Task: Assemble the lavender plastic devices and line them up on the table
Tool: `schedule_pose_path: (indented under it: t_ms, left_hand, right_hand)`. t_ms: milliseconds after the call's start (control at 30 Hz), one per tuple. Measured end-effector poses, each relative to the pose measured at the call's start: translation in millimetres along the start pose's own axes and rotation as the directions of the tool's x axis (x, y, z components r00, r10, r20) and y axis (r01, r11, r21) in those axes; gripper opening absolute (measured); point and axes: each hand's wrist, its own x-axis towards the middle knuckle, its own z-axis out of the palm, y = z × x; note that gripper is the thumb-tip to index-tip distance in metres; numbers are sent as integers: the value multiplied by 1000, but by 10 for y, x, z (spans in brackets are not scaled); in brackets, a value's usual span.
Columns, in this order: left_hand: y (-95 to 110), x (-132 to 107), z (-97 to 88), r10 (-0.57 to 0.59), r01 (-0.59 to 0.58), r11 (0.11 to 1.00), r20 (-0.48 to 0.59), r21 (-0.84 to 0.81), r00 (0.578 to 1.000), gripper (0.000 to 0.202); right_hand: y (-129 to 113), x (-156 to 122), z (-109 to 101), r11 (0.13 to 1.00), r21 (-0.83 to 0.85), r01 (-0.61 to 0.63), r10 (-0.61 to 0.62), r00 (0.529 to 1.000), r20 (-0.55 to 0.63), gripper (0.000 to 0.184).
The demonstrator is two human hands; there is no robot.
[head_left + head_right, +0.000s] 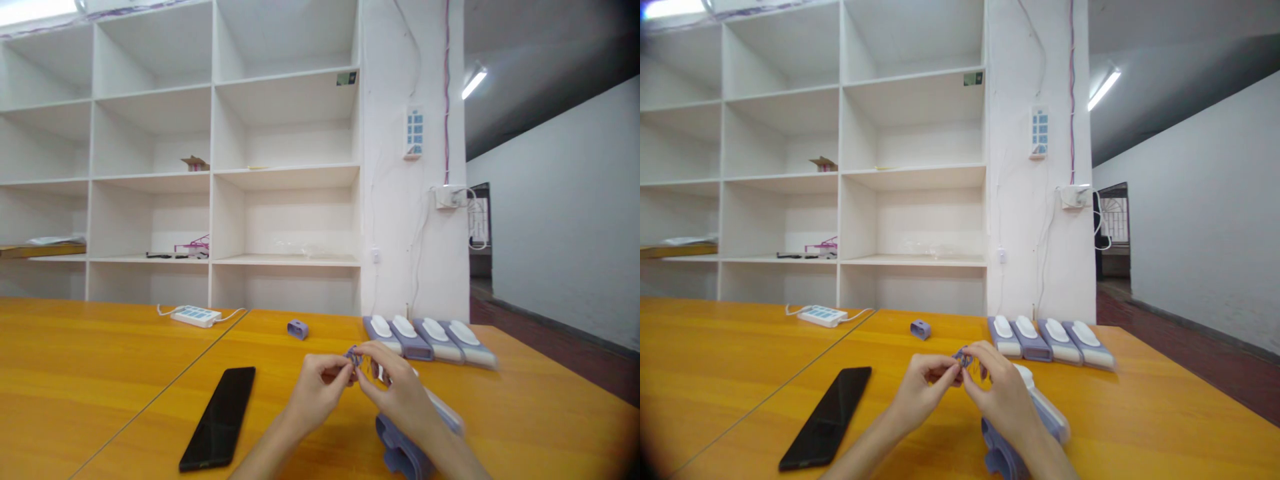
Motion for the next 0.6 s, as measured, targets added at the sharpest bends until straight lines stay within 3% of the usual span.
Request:
schedule_pose_path:
  t_ms: [200,367,600]
  left_hand:
    - [80,-2,-20,48,-52,979,26,195,999,29]
    - [58,14,-14,50,-48,967,-1,250,999,25]
    - [-29,41,19,-41,42,999,-60,20,997,16]
  right_hand:
    - [10,-1,-2,1000,1,8,-8,1000,19,23]
    - [-10,-7,-3,1000,12,11,-12,1000,25,24]
    - [-46,6,-5,1000,11,-8,8,1000,17,17]
